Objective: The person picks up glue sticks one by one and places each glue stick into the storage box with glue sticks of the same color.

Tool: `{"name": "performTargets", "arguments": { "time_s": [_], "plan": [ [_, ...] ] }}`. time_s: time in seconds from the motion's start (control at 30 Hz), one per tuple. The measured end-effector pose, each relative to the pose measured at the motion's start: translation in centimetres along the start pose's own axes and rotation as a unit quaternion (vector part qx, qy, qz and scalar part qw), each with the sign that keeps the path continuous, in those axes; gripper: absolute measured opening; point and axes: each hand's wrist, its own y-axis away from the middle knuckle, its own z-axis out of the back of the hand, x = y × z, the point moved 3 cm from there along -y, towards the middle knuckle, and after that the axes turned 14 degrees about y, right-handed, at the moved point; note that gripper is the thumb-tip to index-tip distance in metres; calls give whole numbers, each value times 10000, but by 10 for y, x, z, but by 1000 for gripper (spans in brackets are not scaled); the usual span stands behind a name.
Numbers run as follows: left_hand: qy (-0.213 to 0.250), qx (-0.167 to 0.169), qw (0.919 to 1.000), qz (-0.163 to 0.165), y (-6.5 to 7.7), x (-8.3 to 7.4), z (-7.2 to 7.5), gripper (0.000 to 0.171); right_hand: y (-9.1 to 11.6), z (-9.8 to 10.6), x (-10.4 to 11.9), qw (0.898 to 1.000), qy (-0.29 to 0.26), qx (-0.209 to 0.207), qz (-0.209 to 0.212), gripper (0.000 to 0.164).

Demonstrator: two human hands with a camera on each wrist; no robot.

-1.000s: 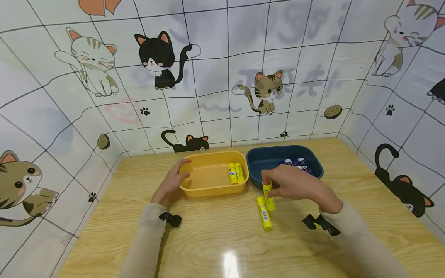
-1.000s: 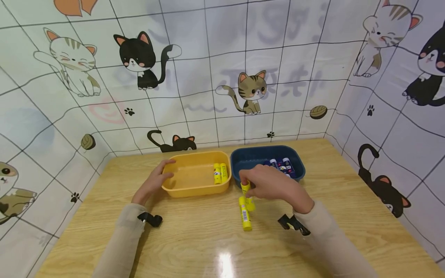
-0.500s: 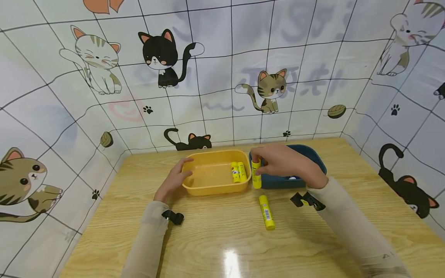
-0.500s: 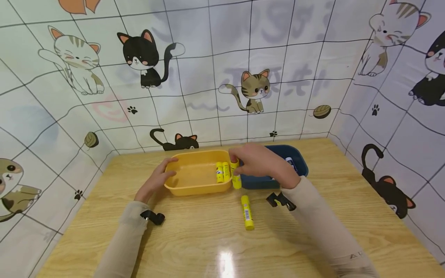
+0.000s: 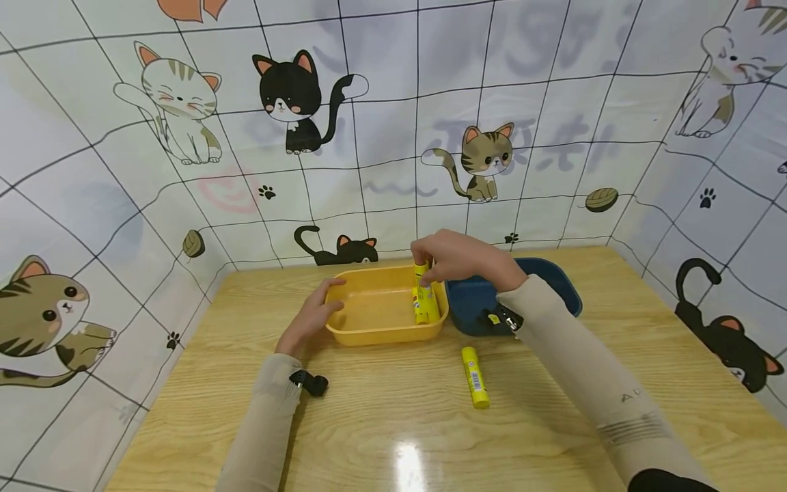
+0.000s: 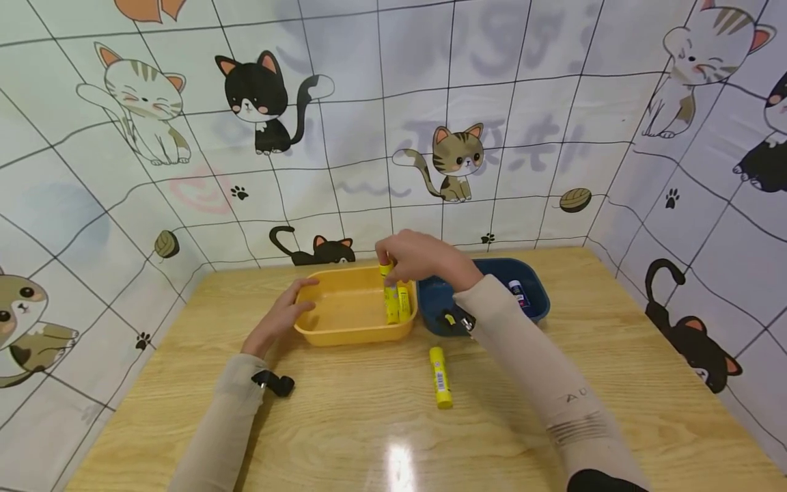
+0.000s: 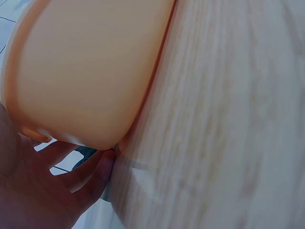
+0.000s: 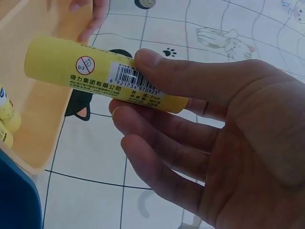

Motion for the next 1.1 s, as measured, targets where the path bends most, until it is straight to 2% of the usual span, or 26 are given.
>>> {"name": "performTargets", "arguments": {
  "time_s": [0.2, 0.33, 0.6, 0.83, 1.1],
  "plan": [
    [-35, -34, 10000, 31, 0, 0, 0, 52, -26, -8, -5, 9972, -482, 514, -247, 21],
    [-95, -25, 10000, -1, 0, 1, 0, 52, -38, -14, -6, 9944, -527, 817, -409, 23],
    [-89, -15, 10000, -13, -1, 0, 0, 52, -56, -31, -14, 9905, -742, 1057, -464, 23],
    [-106, -2, 9999, 5, 0, 0, 0, 53, -66, -47, -22, 9804, -1228, 1425, -593, 23],
    [-18, -10, 10000, 21, 0, 0, 1, 52, -82, -62, -33, 9687, -1261, 1972, -829, 26]
  ]
}}
